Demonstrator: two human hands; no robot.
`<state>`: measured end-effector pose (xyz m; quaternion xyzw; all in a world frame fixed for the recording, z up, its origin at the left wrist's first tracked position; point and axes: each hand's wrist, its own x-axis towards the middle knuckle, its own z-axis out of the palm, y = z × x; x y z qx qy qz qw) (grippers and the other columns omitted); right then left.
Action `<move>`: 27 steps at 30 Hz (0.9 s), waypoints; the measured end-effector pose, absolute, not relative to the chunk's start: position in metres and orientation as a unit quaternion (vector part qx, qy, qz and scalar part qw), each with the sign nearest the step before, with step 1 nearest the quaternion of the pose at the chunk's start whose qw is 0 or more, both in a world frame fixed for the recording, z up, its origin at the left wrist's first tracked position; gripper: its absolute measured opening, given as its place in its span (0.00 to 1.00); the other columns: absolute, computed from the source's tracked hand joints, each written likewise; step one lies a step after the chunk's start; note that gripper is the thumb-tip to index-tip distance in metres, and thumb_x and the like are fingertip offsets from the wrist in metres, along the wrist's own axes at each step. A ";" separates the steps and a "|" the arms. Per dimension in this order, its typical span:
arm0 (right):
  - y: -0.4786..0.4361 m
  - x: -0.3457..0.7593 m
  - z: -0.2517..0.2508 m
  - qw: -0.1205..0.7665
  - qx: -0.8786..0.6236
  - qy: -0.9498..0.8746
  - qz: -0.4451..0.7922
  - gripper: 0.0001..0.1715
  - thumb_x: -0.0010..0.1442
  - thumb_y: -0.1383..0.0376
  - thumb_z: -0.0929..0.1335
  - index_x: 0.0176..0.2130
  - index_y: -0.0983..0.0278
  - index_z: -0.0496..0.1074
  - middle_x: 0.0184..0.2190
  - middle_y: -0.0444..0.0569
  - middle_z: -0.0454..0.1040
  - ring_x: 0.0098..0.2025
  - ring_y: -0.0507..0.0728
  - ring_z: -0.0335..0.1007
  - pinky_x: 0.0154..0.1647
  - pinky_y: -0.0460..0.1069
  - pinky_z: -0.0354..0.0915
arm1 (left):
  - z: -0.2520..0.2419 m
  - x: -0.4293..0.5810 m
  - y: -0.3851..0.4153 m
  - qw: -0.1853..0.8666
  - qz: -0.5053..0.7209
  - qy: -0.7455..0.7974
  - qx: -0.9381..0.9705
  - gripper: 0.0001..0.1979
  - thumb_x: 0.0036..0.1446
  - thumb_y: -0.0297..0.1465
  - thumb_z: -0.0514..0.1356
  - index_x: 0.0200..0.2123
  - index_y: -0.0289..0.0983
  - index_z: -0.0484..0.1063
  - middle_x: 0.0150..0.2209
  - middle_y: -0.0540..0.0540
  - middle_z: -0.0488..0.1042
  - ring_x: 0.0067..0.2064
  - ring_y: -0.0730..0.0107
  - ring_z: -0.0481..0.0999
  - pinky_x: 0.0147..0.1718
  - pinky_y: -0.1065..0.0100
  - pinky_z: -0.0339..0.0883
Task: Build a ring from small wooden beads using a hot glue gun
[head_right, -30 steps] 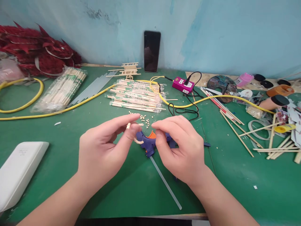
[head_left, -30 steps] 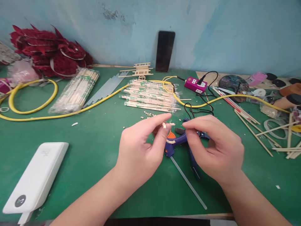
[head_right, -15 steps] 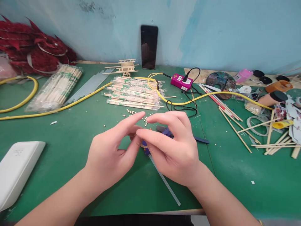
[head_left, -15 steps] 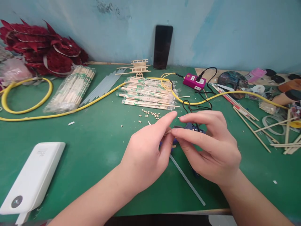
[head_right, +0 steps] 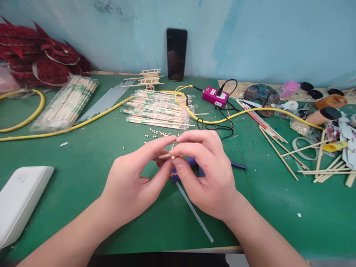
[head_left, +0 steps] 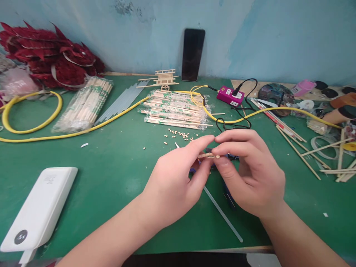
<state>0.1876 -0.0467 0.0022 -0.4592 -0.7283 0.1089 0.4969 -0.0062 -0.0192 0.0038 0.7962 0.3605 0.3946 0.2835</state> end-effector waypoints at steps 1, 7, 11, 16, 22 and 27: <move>-0.047 0.188 0.002 0.519 -0.459 -0.705 0.150 0.15 0.70 0.75 0.72 0.50 0.56 0.80 0.50 0.52 0.80 0.54 0.63 0.78 0.55 0.61 0.75 | 0.005 -0.006 -0.019 0.303 0.394 0.363 0.788 0.20 0.71 0.23 0.65 0.64 0.35 0.76 0.48 0.50 0.88 0.42 0.75 0.88 0.46 0.79 0.78; -0.047 0.190 0.004 0.589 -0.460 -0.574 0.334 0.11 0.74 0.71 0.71 0.48 0.55 0.83 0.44 0.49 0.82 0.48 0.59 0.80 0.45 0.52 0.78 | 0.013 -0.004 -0.018 0.390 0.406 0.361 0.743 0.14 0.71 0.22 0.65 0.57 0.35 0.79 0.37 0.53 0.86 0.34 0.78 0.86 0.40 0.80 0.79; -0.047 0.192 0.003 0.597 -0.459 -0.528 0.392 0.07 0.74 0.66 0.73 0.48 0.54 0.84 0.45 0.49 0.82 0.45 0.59 0.81 0.41 0.51 0.78 | 0.017 -0.004 -0.018 0.393 0.396 0.383 0.736 0.12 0.70 0.24 0.66 0.54 0.37 0.81 0.38 0.53 0.87 0.35 0.76 0.86 0.34 0.79 0.79; -0.045 0.193 0.005 0.632 -0.468 -0.471 0.400 0.04 0.73 0.65 0.75 0.46 0.56 0.84 0.33 0.44 0.81 0.34 0.55 0.78 0.38 0.50 0.77 | 0.021 -0.006 -0.017 0.434 0.390 0.412 0.699 0.10 0.69 0.26 0.67 0.52 0.37 0.82 0.36 0.52 0.86 0.33 0.75 0.85 0.34 0.77 0.79; -0.039 0.194 0.011 0.663 -0.458 -0.412 0.425 0.04 0.72 0.65 0.74 0.43 0.57 0.83 0.22 0.42 0.79 0.23 0.55 0.75 0.24 0.49 0.73 | 0.021 -0.007 -0.014 0.476 0.378 0.431 0.667 0.08 0.70 0.28 0.67 0.50 0.37 0.83 0.35 0.53 0.85 0.32 0.73 0.86 0.36 0.73 0.82; -0.035 0.196 0.014 0.674 -0.454 -0.372 0.448 0.03 0.70 0.66 0.75 0.41 0.58 0.82 0.26 0.42 0.81 0.25 0.53 0.77 0.21 0.45 0.72 | 0.019 -0.006 -0.012 0.475 0.363 0.431 0.676 0.08 0.70 0.29 0.67 0.51 0.39 0.83 0.34 0.54 0.85 0.31 0.72 0.86 0.34 0.72 0.81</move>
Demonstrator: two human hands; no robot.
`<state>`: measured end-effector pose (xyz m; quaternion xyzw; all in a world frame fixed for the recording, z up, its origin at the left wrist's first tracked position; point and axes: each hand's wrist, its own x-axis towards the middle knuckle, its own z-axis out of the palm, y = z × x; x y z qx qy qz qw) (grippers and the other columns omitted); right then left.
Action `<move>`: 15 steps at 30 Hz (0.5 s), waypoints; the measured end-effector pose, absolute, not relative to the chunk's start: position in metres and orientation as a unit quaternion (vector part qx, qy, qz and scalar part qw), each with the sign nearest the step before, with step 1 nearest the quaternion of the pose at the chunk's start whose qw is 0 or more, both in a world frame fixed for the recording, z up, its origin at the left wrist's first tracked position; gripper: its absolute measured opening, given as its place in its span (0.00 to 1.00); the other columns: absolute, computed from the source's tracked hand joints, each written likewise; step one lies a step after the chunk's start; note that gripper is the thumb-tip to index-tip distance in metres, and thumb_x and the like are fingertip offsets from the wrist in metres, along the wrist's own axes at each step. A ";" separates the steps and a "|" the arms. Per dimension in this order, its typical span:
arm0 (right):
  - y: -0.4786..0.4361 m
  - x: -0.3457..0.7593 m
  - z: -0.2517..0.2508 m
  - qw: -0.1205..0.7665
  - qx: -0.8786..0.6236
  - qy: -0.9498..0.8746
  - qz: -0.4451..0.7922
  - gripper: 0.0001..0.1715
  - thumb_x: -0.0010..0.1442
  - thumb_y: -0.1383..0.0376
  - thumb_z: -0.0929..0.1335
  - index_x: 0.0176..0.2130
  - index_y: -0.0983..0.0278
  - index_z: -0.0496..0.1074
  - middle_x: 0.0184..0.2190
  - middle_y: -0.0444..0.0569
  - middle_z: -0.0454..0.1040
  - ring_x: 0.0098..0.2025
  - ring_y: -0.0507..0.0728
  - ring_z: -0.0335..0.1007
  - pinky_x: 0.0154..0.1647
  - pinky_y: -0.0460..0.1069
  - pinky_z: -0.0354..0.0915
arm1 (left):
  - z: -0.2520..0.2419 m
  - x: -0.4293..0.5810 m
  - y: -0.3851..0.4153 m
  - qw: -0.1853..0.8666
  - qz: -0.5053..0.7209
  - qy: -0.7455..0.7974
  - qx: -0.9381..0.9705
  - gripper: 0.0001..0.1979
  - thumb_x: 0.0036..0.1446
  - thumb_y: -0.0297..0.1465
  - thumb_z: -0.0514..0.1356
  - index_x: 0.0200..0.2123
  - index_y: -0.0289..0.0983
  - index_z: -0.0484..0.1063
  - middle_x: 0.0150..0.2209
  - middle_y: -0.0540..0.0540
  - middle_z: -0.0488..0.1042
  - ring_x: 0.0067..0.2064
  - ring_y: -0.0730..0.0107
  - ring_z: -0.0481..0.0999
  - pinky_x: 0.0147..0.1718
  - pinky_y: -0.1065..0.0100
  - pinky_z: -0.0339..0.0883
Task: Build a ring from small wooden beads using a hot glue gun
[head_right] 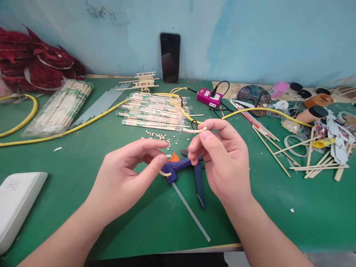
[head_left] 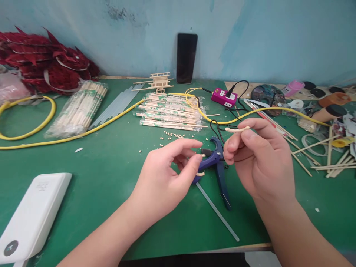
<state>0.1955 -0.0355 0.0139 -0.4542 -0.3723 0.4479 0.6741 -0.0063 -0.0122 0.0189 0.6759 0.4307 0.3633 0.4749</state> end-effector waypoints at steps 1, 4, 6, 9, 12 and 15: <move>-0.035 0.196 0.014 0.677 -0.451 -0.367 0.451 0.03 0.70 0.67 0.75 0.41 0.59 0.82 0.27 0.43 0.81 0.26 0.52 0.78 0.22 0.45 0.73 | 0.019 -0.006 -0.012 0.472 0.360 0.434 0.678 0.08 0.69 0.29 0.67 0.50 0.40 0.83 0.34 0.54 0.85 0.31 0.72 0.85 0.34 0.72 0.80; -0.033 0.197 0.015 0.685 -0.439 -0.351 0.463 0.04 0.69 0.68 0.75 0.40 0.60 0.82 0.31 0.43 0.83 0.28 0.52 0.80 0.22 0.43 0.74 | 0.019 -0.007 -0.010 0.456 0.355 0.453 0.679 0.08 0.69 0.30 0.67 0.49 0.41 0.83 0.35 0.54 0.86 0.33 0.72 0.86 0.34 0.74 0.79; -0.032 0.199 0.015 0.684 -0.431 -0.337 0.483 0.05 0.70 0.68 0.74 0.40 0.60 0.82 0.31 0.42 0.83 0.27 0.51 0.80 0.23 0.42 0.75 | 0.019 -0.009 -0.010 0.448 0.355 0.465 0.676 0.07 0.69 0.30 0.68 0.49 0.42 0.83 0.35 0.53 0.87 0.35 0.71 0.86 0.35 0.74 0.79; -0.030 0.202 0.015 0.678 -0.418 -0.311 0.519 0.05 0.72 0.67 0.74 0.41 0.60 0.82 0.30 0.42 0.83 0.27 0.50 0.81 0.23 0.41 0.75 | 0.019 -0.010 -0.009 0.457 0.350 0.477 0.665 0.07 0.69 0.32 0.68 0.49 0.43 0.84 0.35 0.53 0.86 0.34 0.70 0.85 0.33 0.73 0.79; -0.029 0.205 0.015 0.675 -0.412 -0.285 0.541 0.04 0.71 0.66 0.75 0.40 0.59 0.82 0.30 0.40 0.83 0.27 0.49 0.80 0.22 0.40 0.74 | 0.020 -0.011 -0.008 0.493 0.346 0.484 0.635 0.08 0.69 0.33 0.69 0.50 0.42 0.84 0.33 0.52 0.84 0.34 0.69 0.85 0.32 0.73 0.79; -0.028 0.206 0.015 0.679 -0.411 -0.270 0.545 0.02 0.68 0.66 0.77 0.40 0.59 0.82 0.30 0.39 0.82 0.26 0.49 0.79 0.22 0.40 0.73 | 0.022 -0.012 -0.006 0.543 0.349 0.484 0.591 0.09 0.69 0.35 0.69 0.51 0.41 0.84 0.33 0.50 0.83 0.34 0.69 0.84 0.31 0.74 0.79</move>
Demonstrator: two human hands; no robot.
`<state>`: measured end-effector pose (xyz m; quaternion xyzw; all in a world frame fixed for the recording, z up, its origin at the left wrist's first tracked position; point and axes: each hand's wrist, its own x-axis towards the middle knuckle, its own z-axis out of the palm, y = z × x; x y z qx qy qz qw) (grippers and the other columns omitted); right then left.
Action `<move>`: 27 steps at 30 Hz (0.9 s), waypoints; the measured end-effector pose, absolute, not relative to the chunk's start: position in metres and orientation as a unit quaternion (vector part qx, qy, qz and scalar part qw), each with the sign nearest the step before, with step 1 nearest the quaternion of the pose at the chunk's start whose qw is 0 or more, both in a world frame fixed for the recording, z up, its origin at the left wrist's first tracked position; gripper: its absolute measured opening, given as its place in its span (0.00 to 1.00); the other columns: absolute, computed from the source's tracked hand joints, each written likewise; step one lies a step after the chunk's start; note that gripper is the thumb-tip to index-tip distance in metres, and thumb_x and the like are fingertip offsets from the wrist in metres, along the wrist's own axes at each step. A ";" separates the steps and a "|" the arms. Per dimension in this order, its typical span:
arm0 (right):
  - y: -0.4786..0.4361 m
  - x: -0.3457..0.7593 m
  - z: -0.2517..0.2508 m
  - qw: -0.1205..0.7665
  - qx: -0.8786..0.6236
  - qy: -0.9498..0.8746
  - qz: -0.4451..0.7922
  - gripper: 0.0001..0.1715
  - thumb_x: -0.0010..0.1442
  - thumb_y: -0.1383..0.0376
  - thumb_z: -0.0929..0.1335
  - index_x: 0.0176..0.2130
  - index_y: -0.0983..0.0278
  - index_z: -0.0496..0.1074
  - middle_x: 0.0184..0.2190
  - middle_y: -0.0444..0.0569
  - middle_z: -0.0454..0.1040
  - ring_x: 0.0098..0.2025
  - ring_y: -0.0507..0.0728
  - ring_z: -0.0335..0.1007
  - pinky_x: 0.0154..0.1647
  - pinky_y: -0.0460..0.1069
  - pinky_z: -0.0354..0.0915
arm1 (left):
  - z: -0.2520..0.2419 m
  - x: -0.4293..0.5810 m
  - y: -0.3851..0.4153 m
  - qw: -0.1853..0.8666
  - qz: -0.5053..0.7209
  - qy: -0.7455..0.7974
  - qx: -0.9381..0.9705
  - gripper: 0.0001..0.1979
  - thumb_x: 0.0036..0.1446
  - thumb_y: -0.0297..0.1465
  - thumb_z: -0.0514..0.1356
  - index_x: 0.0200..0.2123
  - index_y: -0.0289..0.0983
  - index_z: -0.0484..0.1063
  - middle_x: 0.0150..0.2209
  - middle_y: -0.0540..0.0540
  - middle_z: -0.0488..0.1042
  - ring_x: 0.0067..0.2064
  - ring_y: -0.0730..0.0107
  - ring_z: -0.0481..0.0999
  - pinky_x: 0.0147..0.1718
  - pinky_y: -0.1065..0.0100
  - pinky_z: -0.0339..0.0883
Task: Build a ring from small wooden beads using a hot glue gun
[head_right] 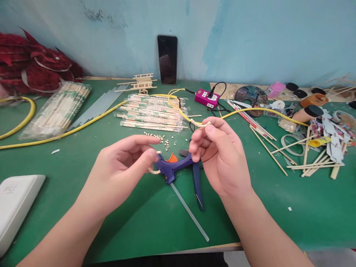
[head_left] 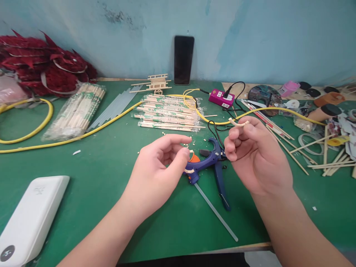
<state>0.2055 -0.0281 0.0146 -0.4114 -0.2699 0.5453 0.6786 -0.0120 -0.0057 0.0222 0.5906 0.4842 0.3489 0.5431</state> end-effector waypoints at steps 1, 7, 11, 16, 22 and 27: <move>-0.028 0.205 0.014 0.681 -0.414 -0.269 0.541 0.02 0.68 0.65 0.77 0.40 0.59 0.82 0.30 0.40 0.82 0.27 0.49 0.79 0.22 0.40 0.73 | 0.023 -0.012 -0.004 0.554 0.355 0.483 0.577 0.09 0.70 0.35 0.69 0.50 0.40 0.85 0.33 0.50 0.83 0.33 0.69 0.84 0.31 0.74 0.79; -0.022 0.208 0.012 0.730 -0.470 -0.260 0.423 0.03 0.64 0.67 0.75 0.37 0.59 0.80 0.45 0.44 0.83 0.41 0.52 0.84 0.30 0.43 0.77 | 0.026 -0.015 0.002 0.543 0.415 0.487 0.544 0.10 0.69 0.36 0.71 0.50 0.39 0.84 0.34 0.48 0.82 0.32 0.72 0.81 0.31 0.75 0.78; -0.018 0.222 0.009 0.764 -0.502 -0.232 0.332 0.06 0.63 0.68 0.72 0.34 0.57 0.80 0.44 0.47 0.85 0.45 0.56 0.84 0.35 0.46 0.79 | 0.029 -0.015 0.001 0.562 0.432 0.480 0.516 0.10 0.68 0.37 0.72 0.49 0.39 0.85 0.35 0.48 0.83 0.32 0.72 0.81 0.32 0.74 0.79; -0.017 0.230 0.008 0.763 -0.515 -0.261 0.290 0.10 0.67 0.68 0.71 0.36 0.56 0.82 0.37 0.49 0.82 0.41 0.56 0.82 0.36 0.48 0.77 | 0.030 -0.014 0.000 0.616 0.415 0.461 0.485 0.08 0.67 0.36 0.74 0.46 0.39 0.86 0.35 0.48 0.85 0.31 0.73 0.82 0.33 0.73 0.80; -0.025 0.206 0.014 0.746 -0.496 -0.344 0.280 0.13 0.63 0.75 0.72 0.34 0.59 0.83 0.35 0.47 0.84 0.37 0.56 0.82 0.31 0.49 0.77 | 0.029 -0.014 -0.003 0.661 0.408 0.425 0.465 0.05 0.66 0.33 0.75 0.42 0.39 0.86 0.33 0.50 0.84 0.30 0.75 0.83 0.34 0.75 0.81; -0.036 0.197 0.008 0.663 -0.499 -0.455 0.324 0.10 0.67 0.73 0.74 0.40 0.58 0.86 0.31 0.45 0.83 0.29 0.55 0.79 0.29 0.49 0.77 | 0.033 -0.011 -0.004 0.674 0.402 0.418 0.458 0.03 0.65 0.31 0.75 0.41 0.39 0.86 0.32 0.50 0.84 0.29 0.73 0.83 0.32 0.73 0.81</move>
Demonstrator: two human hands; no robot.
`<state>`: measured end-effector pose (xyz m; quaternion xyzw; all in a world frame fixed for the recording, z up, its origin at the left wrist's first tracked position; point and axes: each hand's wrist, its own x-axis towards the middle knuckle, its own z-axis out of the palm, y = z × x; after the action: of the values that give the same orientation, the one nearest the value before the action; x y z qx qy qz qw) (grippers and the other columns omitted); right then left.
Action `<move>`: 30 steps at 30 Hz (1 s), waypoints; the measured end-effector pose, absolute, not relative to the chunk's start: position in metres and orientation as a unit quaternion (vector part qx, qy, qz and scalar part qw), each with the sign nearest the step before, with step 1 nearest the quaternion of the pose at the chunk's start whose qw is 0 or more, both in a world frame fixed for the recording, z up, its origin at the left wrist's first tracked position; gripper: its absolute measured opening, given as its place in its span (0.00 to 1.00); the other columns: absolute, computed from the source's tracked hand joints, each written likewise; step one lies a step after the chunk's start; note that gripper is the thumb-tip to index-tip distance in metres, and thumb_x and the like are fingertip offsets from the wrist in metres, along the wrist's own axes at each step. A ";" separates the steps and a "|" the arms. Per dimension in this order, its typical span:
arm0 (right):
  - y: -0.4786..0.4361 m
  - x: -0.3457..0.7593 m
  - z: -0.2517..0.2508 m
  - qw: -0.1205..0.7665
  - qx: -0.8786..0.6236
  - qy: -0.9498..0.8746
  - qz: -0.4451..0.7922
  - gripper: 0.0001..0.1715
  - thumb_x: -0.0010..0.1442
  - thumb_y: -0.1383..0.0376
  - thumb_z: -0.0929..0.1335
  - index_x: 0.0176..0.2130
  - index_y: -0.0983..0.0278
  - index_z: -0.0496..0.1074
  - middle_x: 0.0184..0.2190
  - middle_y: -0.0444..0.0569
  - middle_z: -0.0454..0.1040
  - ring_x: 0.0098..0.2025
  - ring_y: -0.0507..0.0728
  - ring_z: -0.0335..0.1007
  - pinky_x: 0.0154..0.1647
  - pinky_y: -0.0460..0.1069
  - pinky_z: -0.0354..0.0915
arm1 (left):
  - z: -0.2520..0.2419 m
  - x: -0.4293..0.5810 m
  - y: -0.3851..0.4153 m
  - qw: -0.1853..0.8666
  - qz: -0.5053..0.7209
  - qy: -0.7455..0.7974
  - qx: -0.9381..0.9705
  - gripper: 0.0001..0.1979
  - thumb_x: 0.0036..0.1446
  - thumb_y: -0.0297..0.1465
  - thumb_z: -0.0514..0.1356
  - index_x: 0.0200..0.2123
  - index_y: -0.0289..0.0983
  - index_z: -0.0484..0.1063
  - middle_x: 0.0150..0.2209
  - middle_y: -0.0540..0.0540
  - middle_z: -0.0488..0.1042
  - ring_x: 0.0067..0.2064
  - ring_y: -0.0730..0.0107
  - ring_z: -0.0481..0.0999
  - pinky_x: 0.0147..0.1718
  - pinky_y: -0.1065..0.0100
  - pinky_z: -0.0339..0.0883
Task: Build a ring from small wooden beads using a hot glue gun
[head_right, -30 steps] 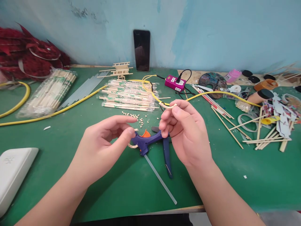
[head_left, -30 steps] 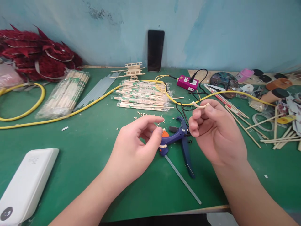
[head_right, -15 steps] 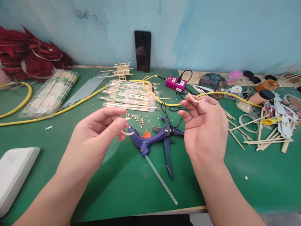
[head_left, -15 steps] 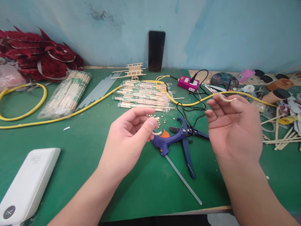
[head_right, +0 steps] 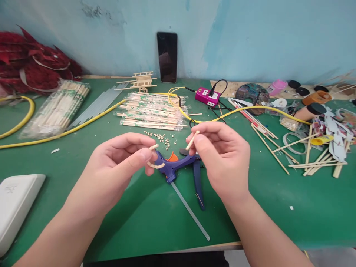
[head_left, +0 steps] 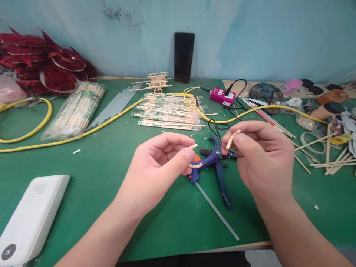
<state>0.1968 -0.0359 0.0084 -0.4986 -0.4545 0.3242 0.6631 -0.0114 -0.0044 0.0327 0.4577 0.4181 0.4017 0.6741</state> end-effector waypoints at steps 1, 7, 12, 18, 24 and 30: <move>-0.038 0.196 0.008 0.648 -0.504 -0.464 0.333 0.11 0.67 0.72 0.74 0.42 0.57 0.86 0.31 0.44 0.84 0.29 0.55 0.80 0.30 0.49 0.78 | 0.033 -0.011 -0.004 0.676 0.398 0.418 0.457 0.03 0.65 0.31 0.75 0.40 0.39 0.86 0.32 0.49 0.84 0.29 0.72 0.83 0.32 0.73 0.81; -0.043 0.187 0.013 0.599 -0.505 -0.496 0.374 0.14 0.61 0.75 0.76 0.39 0.56 0.88 0.29 0.42 0.85 0.27 0.52 0.81 0.29 0.45 0.80 | 0.033 -0.011 -0.004 0.678 0.382 0.406 0.479 0.03 0.65 0.32 0.75 0.40 0.39 0.86 0.34 0.48 0.86 0.33 0.69 0.85 0.32 0.73 0.83; -0.044 0.181 0.017 0.596 -0.504 -0.500 0.374 0.16 0.57 0.78 0.76 0.37 0.56 0.87 0.29 0.41 0.86 0.27 0.52 0.82 0.28 0.44 0.80 | 0.031 -0.010 -0.005 0.670 0.383 0.406 0.489 0.04 0.65 0.32 0.74 0.41 0.38 0.86 0.33 0.47 0.86 0.32 0.68 0.86 0.31 0.71 0.84; -0.046 0.180 0.018 0.597 -0.513 -0.502 0.358 0.18 0.55 0.79 0.75 0.35 0.56 0.86 0.29 0.40 0.86 0.28 0.52 0.84 0.28 0.44 0.80 | 0.031 -0.008 -0.007 0.663 0.380 0.402 0.505 0.02 0.65 0.31 0.74 0.39 0.39 0.86 0.32 0.49 0.85 0.29 0.72 0.84 0.30 0.75 0.84; -0.047 0.177 0.019 0.595 -0.521 -0.518 0.327 0.18 0.54 0.79 0.75 0.34 0.56 0.86 0.29 0.41 0.86 0.28 0.54 0.84 0.28 0.45 0.81 | 0.032 -0.007 -0.009 0.643 0.377 0.408 0.527 0.02 0.65 0.31 0.74 0.39 0.39 0.86 0.32 0.50 0.85 0.28 0.72 0.84 0.29 0.74 0.84; -0.048 0.177 0.015 0.589 -0.525 -0.537 0.298 0.19 0.54 0.80 0.75 0.35 0.56 0.86 0.30 0.41 0.86 0.27 0.54 0.83 0.28 0.46 0.81 | 0.032 -0.008 -0.009 0.629 0.374 0.416 0.540 0.04 0.63 0.33 0.74 0.39 0.39 0.86 0.32 0.48 0.85 0.27 0.70 0.84 0.28 0.72 0.83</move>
<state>0.1770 -0.0485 0.0151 -0.5248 -0.5373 0.2984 0.5890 -0.0075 -0.0089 0.0318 0.5401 0.4156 0.3744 0.6288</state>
